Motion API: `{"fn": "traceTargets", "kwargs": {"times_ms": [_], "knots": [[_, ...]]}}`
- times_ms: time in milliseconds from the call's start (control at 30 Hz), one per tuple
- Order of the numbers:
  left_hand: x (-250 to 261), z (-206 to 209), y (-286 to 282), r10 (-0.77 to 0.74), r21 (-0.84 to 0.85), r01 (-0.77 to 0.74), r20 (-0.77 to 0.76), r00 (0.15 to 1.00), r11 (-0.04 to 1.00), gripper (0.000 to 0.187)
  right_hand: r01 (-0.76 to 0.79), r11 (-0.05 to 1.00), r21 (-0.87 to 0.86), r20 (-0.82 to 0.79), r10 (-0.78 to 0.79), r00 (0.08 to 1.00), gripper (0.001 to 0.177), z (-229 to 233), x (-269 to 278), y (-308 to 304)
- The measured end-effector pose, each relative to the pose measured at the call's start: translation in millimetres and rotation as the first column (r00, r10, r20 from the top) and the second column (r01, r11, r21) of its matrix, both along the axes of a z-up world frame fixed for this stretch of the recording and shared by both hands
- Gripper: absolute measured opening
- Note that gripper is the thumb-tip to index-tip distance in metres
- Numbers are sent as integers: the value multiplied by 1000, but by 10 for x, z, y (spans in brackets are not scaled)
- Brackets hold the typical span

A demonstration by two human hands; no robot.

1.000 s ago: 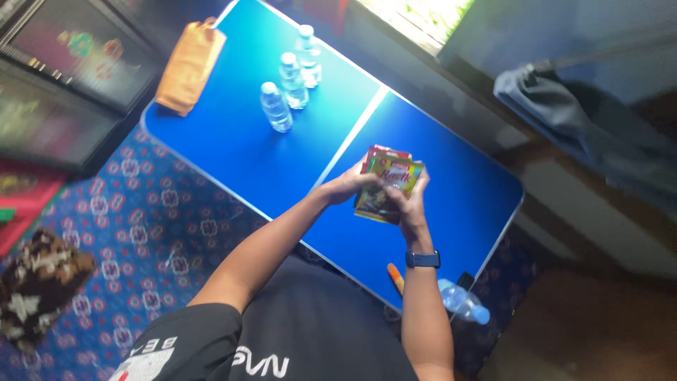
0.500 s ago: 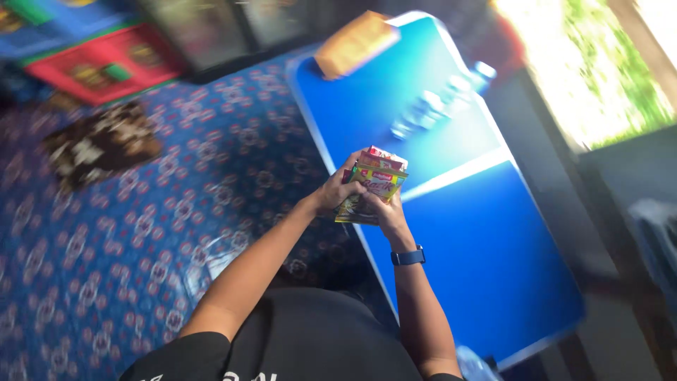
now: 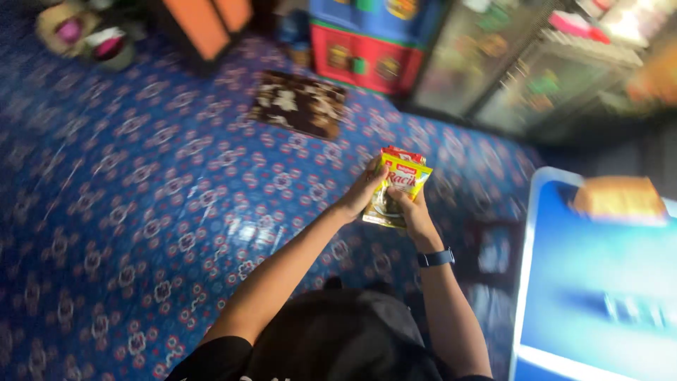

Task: The person folds a brown tote bag and places it on a blue table. They then pick up various grocery items including bottles, snack packets, and boxes, and move them to a green plastic storage cart, organizing them by type.

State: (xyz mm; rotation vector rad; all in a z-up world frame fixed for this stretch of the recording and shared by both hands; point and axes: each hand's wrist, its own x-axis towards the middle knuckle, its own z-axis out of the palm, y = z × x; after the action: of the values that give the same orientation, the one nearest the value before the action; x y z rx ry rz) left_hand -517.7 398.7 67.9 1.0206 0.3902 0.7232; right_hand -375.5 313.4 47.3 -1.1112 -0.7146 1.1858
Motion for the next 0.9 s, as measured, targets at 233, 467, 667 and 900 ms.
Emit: {"fn": "traceTargets", "kwargs": {"times_ms": [233,467,667,900], "knots": [[-1357,-86,1568,306,-44,-306,-6,952,951,65,-354,935,-22,-64,352,934,56,65,-1195,2012],[-2950,-392,3286,540,-132,-527,95,837,840,59,-636,760,136,258,592,763,57,256,-2697,4014],[-4806,-366,4171,764,-134,-757,5,645,640,53,-844,536,3,240,819,521,60,86,-4574,5617],[-6633,-315,4973,935,-145,-925,8,353,351,55,-953,301,45,50,952,303,66,-96,-6706,6866]]}}
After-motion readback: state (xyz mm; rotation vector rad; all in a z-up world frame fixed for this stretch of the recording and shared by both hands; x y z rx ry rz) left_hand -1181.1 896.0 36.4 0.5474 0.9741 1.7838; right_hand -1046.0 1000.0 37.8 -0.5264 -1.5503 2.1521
